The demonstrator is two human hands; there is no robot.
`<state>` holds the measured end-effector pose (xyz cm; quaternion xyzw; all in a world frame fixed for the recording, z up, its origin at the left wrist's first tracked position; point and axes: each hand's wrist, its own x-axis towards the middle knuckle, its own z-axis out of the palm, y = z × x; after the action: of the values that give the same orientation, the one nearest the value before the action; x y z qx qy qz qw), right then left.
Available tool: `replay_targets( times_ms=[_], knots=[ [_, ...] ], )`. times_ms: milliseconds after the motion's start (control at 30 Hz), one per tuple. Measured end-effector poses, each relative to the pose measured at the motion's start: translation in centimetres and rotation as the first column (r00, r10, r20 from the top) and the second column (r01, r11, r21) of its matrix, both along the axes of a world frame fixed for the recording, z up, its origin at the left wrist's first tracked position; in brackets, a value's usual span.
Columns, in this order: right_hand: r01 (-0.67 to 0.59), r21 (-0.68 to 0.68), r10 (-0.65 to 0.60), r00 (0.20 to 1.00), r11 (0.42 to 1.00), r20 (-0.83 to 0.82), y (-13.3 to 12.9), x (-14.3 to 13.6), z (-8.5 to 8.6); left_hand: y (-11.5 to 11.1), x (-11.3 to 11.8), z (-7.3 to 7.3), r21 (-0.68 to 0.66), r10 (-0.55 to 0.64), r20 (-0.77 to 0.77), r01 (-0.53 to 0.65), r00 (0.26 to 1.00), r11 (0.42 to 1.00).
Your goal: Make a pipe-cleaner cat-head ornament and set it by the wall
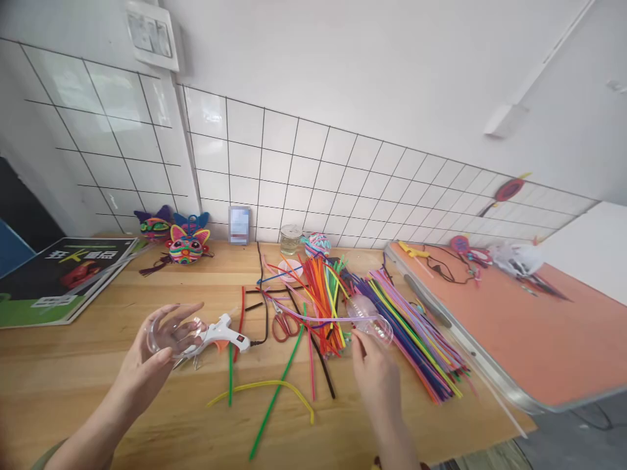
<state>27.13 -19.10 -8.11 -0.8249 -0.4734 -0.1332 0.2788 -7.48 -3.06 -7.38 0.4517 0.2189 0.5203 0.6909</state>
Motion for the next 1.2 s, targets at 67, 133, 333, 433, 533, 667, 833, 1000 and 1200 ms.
replay_targets(
  times_ms=[67,133,333,433,533,667,833,1000,1200],
  knots=[
    [0.064,-0.048,-0.063,0.998,0.997,0.018,-0.8,1.8,-0.3,0.1,0.0,-0.2,-0.004,0.015,0.019,-0.015,1.000,1.000],
    [0.104,-0.080,-0.103,0.994,0.991,0.024,-1.6,3.1,-0.6,0.1,0.1,-0.3,-0.015,0.020,0.035,-0.020,0.999,1.000],
    [0.186,-0.129,-0.179,0.982,0.974,0.059,-1.8,5.6,-1.6,0.1,0.3,-0.5,-0.016,-0.054,0.052,0.055,0.997,0.998],
    [0.243,-0.155,-0.232,0.969,0.958,0.082,-1.2,6.6,-2.1,-0.1,0.3,-0.6,0.026,-0.114,0.062,0.112,0.992,0.993],
    [0.285,-0.184,-0.275,0.958,0.941,0.078,-0.7,7.4,-2.5,0.1,0.3,-1.3,0.006,-0.121,0.069,0.120,0.990,0.993],
    [0.322,-0.200,-0.322,0.946,0.925,0.037,-0.5,8.2,-2.8,1.4,0.4,-3.3,-0.049,-0.100,0.072,0.104,0.992,0.993],
    [0.313,-0.198,-0.325,0.945,0.929,-0.032,-0.9,8.7,-2.7,1.7,0.3,-3.5,-0.072,-0.129,0.057,0.132,0.990,0.989],
    [0.273,-0.160,-0.290,0.952,0.949,-0.099,-1.3,8.4,-2.3,0.3,0.2,-1.5,-0.038,-0.175,0.044,0.177,0.984,0.984],
    [0.251,-0.092,-0.265,0.941,0.964,-0.211,-1.5,8.2,-2.1,-0.3,0.4,-1.1,-0.005,-0.213,0.038,0.213,0.976,0.977]
  ],
)
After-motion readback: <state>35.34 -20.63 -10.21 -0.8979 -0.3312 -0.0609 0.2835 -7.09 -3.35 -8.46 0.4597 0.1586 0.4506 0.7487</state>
